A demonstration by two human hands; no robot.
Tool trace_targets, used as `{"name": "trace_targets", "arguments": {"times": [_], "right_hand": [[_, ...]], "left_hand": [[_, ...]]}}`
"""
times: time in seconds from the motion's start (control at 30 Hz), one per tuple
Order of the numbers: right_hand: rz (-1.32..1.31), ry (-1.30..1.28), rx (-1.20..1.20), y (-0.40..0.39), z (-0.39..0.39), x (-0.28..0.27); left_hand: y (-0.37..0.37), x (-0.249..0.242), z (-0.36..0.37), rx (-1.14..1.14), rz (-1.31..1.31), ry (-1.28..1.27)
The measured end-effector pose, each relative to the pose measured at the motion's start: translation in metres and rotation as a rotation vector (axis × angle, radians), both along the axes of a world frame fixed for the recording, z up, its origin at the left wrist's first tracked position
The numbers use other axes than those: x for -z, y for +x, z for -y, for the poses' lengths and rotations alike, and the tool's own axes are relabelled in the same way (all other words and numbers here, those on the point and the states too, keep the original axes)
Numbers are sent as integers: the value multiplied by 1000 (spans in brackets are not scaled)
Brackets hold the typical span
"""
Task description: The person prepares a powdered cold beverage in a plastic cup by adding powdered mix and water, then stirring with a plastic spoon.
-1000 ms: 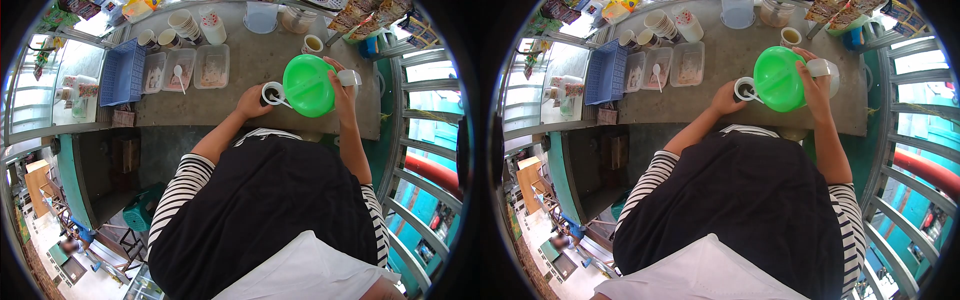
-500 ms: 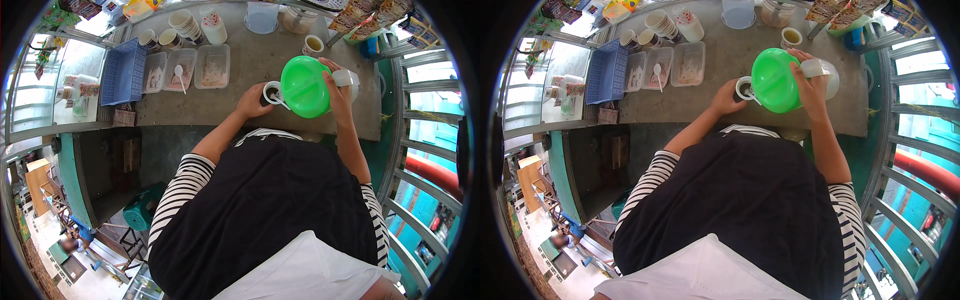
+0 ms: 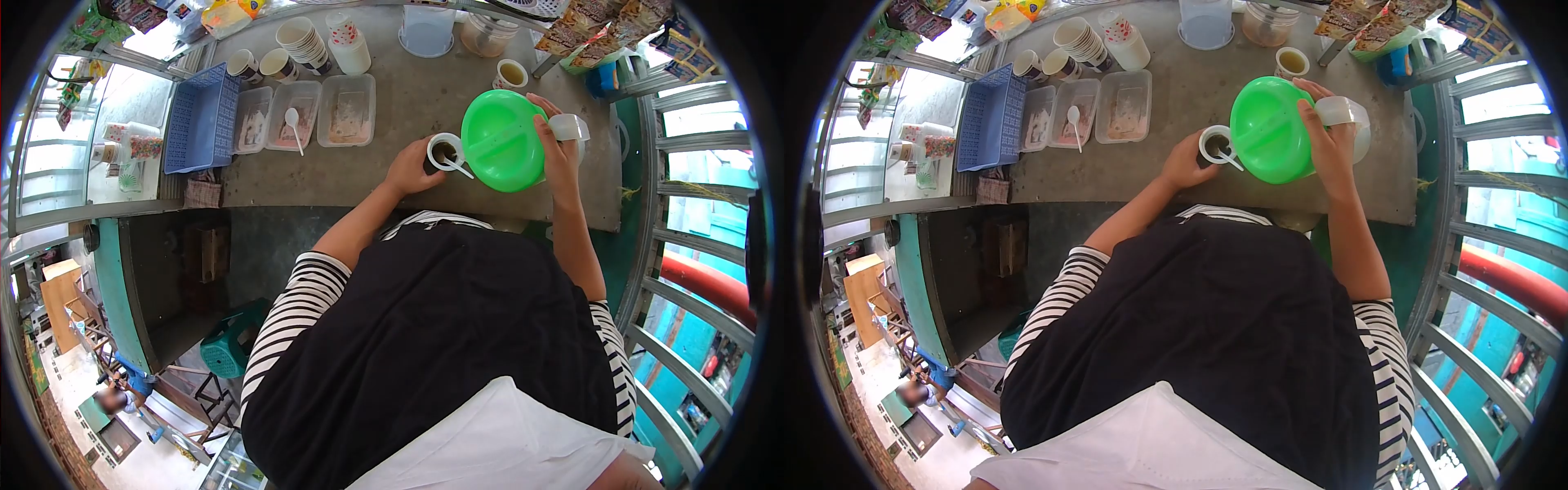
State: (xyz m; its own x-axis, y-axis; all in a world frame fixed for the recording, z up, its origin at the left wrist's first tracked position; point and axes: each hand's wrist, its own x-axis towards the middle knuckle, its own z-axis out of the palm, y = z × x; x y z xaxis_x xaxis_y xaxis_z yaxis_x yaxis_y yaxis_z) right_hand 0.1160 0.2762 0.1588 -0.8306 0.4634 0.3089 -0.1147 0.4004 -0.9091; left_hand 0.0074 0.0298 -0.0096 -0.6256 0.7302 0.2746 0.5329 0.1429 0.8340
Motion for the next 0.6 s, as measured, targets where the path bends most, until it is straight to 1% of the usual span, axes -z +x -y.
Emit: {"name": "trace_targets", "arguments": {"times": [0.13,0.23,0.3,0.43,0.6], "right_hand": [[-1,30,-5,0,2,0],[16,97,-5,0,4,4],[21,201,5,-1,5,6],[31,185,-1,-2,6,3],[16,55,-1,-2,2,1]], "left_hand": [[0,-1,-1,-19,-1,-8],[1,-4,-1,-27,4,-10],[1,-6,-1,-28,4,-8],[2,-8,-1,-42,5,-21],[2,-7,1,-40,16,-16]]}}
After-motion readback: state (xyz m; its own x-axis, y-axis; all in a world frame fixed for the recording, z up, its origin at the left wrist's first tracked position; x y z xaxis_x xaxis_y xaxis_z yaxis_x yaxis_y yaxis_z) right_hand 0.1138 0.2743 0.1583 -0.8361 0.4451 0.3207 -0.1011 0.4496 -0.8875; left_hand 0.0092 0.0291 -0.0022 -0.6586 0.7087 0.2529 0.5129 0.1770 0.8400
